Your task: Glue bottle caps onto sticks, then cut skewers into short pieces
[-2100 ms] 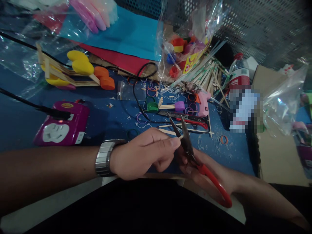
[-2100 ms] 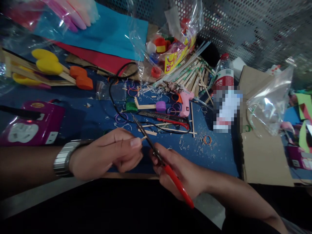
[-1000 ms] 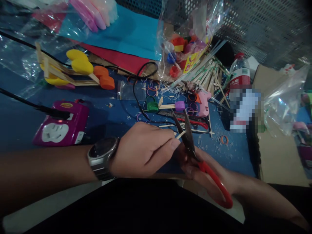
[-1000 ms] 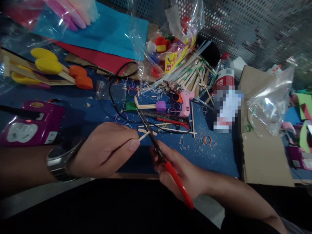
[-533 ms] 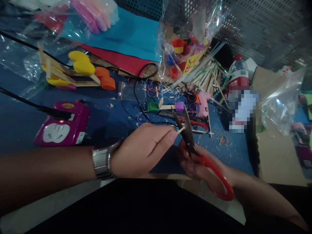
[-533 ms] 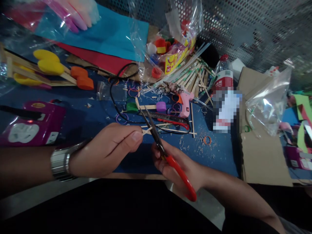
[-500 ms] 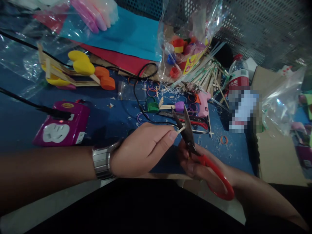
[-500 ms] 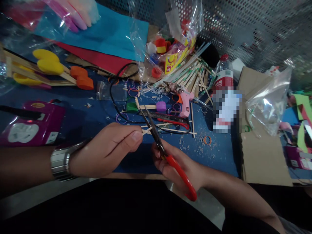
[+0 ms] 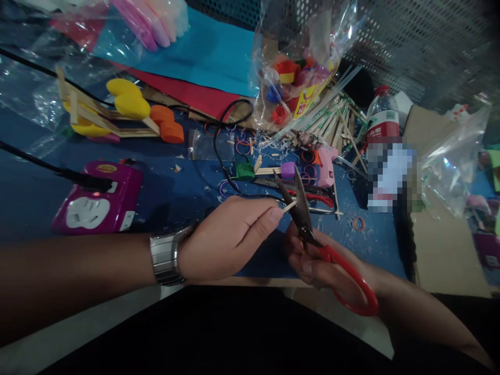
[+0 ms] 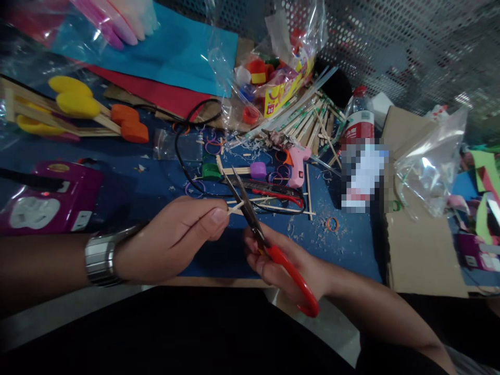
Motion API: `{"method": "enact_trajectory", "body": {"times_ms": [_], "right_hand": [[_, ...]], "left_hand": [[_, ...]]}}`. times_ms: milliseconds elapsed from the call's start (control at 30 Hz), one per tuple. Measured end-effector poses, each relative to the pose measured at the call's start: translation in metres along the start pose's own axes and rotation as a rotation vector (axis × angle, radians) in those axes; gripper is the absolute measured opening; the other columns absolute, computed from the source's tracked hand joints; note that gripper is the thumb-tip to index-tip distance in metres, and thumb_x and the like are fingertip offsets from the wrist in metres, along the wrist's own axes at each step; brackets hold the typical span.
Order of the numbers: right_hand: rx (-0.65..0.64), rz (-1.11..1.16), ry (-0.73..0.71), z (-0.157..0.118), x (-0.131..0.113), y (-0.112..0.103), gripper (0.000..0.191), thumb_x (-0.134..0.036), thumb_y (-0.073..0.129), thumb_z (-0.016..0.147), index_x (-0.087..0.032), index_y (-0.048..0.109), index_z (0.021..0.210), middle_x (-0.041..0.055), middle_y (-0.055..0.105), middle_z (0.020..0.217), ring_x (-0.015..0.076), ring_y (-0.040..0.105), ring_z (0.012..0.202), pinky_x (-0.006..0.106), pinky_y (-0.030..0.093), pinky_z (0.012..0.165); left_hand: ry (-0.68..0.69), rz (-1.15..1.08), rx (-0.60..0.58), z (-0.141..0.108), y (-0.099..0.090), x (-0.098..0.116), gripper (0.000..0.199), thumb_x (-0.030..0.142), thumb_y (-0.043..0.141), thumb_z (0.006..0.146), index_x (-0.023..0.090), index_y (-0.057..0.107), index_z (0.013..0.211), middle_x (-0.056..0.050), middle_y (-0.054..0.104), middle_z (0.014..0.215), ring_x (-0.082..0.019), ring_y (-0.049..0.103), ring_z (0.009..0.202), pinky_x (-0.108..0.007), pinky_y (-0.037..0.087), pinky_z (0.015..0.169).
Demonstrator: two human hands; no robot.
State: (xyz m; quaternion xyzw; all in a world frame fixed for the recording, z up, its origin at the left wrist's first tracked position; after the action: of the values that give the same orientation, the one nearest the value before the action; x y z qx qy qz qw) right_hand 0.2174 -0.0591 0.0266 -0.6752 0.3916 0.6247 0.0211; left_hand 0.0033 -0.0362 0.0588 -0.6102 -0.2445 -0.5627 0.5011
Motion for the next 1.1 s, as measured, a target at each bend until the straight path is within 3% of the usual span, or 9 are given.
{"method": "enact_trajectory", "body": {"times_ms": [300,500,700,933,1100], "right_hand": [[0.023,0.123,0.181,-0.004,-0.004,0.006,0.026,-0.033,0.073,0.11,-0.025,0.049,0.114,-0.0059,0.045,0.087,0.0084,0.037,0.067,0.019,0.032,0.057],[-0.033,0.143,0.177,0.0,-0.004,0.006,0.024,-0.03,0.072,0.11,-0.025,0.048,0.112,-0.0069,0.045,0.084,0.008,0.039,0.066,0.017,0.036,0.057],[-0.013,0.259,0.183,-0.003,0.0,0.006,0.029,-0.033,0.074,0.106,-0.027,0.047,0.113,-0.0086,0.043,0.078,0.009,0.031,0.061,0.019,0.031,0.053],[-0.004,0.306,0.126,-0.002,0.005,0.006,0.056,-0.033,0.092,0.084,-0.023,0.057,0.127,-0.0028,0.05,0.095,0.0086,0.033,0.072,0.021,0.026,0.057],[-0.021,0.341,0.109,-0.001,0.008,0.009,0.066,-0.04,0.101,0.079,-0.022,0.063,0.13,-0.0024,0.054,0.096,0.0087,0.038,0.073,0.021,0.028,0.058]], "left_hand": [[-0.034,0.016,0.032,-0.002,0.003,-0.009,0.051,0.038,0.038,0.12,0.02,0.054,0.075,0.006,0.054,0.066,-0.008,0.048,0.06,-0.027,0.036,0.062],[-0.04,0.028,0.04,-0.003,0.004,-0.013,0.051,0.038,0.037,0.12,0.02,0.055,0.076,0.005,0.054,0.066,-0.009,0.048,0.059,-0.028,0.036,0.061],[-0.017,-0.036,0.048,-0.005,0.004,-0.015,0.048,0.035,0.039,0.121,0.019,0.056,0.079,0.006,0.055,0.069,-0.006,0.049,0.062,-0.021,0.04,0.063],[-0.017,-0.041,0.071,-0.003,0.002,-0.011,0.047,0.033,0.039,0.121,0.019,0.06,0.081,0.006,0.058,0.068,-0.005,0.052,0.061,-0.017,0.042,0.063],[-0.074,-0.115,0.065,-0.006,0.004,-0.015,0.043,0.039,0.043,0.121,0.019,0.064,0.089,0.008,0.058,0.064,-0.004,0.052,0.055,-0.015,0.043,0.057]]}}
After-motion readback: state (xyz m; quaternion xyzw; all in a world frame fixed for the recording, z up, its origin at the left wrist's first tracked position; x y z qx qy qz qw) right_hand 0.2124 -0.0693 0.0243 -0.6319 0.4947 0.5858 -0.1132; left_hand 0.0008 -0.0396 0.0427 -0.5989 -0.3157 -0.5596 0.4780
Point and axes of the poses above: each hand's wrist, its own z-axis towards the middle knuckle, its own y-axis out of the palm, x = y × z, the point moved 4 cm from there along z, towards the middle knuckle
